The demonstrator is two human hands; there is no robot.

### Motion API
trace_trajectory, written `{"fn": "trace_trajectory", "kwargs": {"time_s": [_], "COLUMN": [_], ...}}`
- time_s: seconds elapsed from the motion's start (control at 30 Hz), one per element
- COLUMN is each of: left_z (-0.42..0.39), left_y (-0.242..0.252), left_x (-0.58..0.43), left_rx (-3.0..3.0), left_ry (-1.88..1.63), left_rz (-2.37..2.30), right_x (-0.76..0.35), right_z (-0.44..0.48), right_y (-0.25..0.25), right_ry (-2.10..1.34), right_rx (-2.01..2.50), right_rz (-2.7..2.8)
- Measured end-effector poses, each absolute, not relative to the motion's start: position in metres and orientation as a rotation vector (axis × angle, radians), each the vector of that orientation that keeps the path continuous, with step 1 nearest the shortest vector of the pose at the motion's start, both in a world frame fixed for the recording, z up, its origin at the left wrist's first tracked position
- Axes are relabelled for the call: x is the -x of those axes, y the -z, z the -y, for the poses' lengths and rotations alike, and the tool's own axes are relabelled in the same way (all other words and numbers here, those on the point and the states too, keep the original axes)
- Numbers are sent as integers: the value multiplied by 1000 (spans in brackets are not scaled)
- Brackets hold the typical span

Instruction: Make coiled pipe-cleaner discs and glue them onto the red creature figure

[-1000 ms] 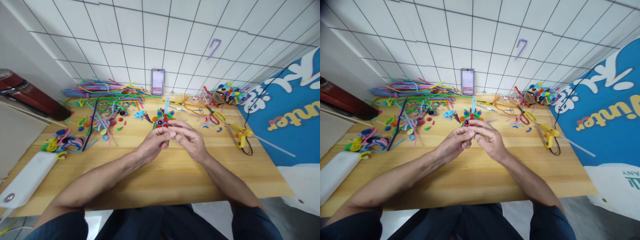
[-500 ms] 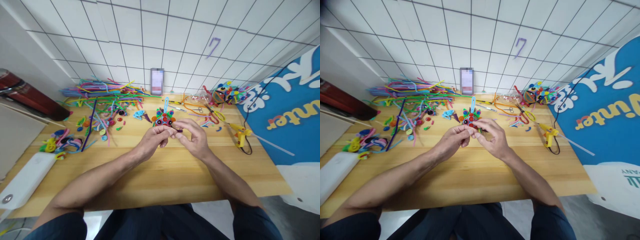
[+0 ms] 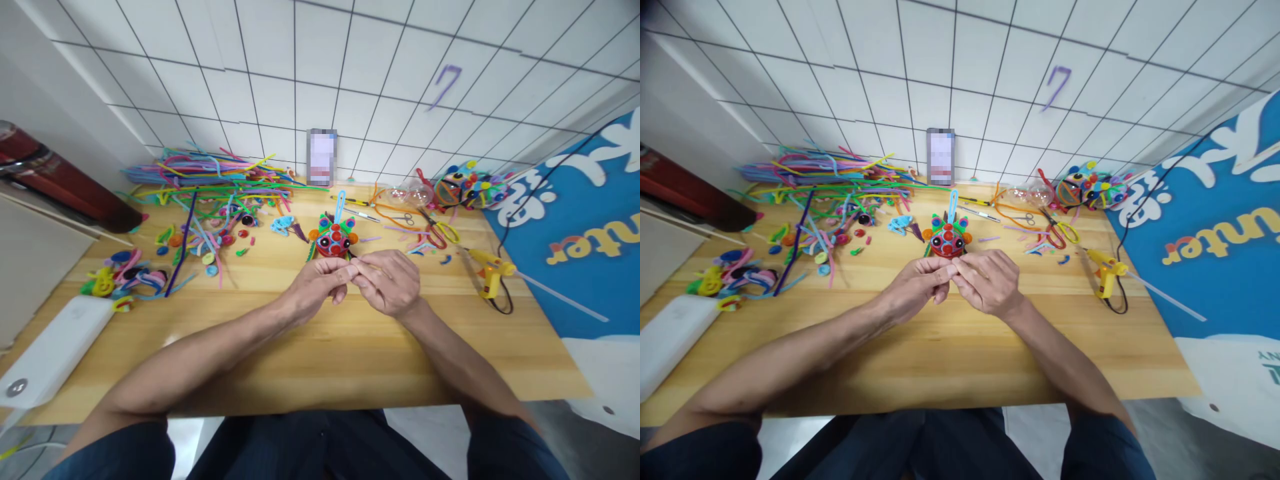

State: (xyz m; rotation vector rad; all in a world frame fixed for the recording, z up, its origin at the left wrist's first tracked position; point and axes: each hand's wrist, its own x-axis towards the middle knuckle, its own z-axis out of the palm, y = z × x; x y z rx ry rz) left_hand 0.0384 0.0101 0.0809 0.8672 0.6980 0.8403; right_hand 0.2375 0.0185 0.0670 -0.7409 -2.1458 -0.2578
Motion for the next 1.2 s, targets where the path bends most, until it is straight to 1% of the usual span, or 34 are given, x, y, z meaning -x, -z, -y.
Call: {"fn": "trace_trajectory", "kwargs": {"time_s": [0.1, 0.17, 0.3, 0.4, 0.5, 0.63, 0.77, 0.9, 1.03, 1.2], "left_z": [-12, -11, -13, -27, -49, -80, -106, -126, -130, -125], "left_y": [-82, -80, -87, -108, -133, -146, -124, -87, -55, -37], "left_x": [-38, -38, -33, -13, 16, 49, 63, 61, 49, 36], "left_rx": [-859, -879, -956, -1020, -1068, -1112, -1222, -1253, -1379, -1439], "left_ry": [-765, -737, -737, -921, -1199, -1472, -1567, -1495, -1308, -1164], "left_rz": [-700, -717, -729, -743, -815, -868, -1017, -1246, -1144, -1069], "right_x": [-240, -242, -250, -262, -273, -280, -273, -260, -252, -248], "right_z": [-23, -25, -27, -31, -38, -49, -59, -67, -73, -79], "right_y": [-70, -73, -83, -93, -103, -103, -86, -58, -31, -13], "right_ry": [387, 411, 254, 139, 59, -108, -189, -179, -197, -144], "right_rx": [625, 536, 493, 634, 839, 1005, 1131, 1125, 1146, 1167], "right_rz": [2189, 2185, 2039, 1766, 1529, 1457, 1632, 1932, 2080, 2085]}}
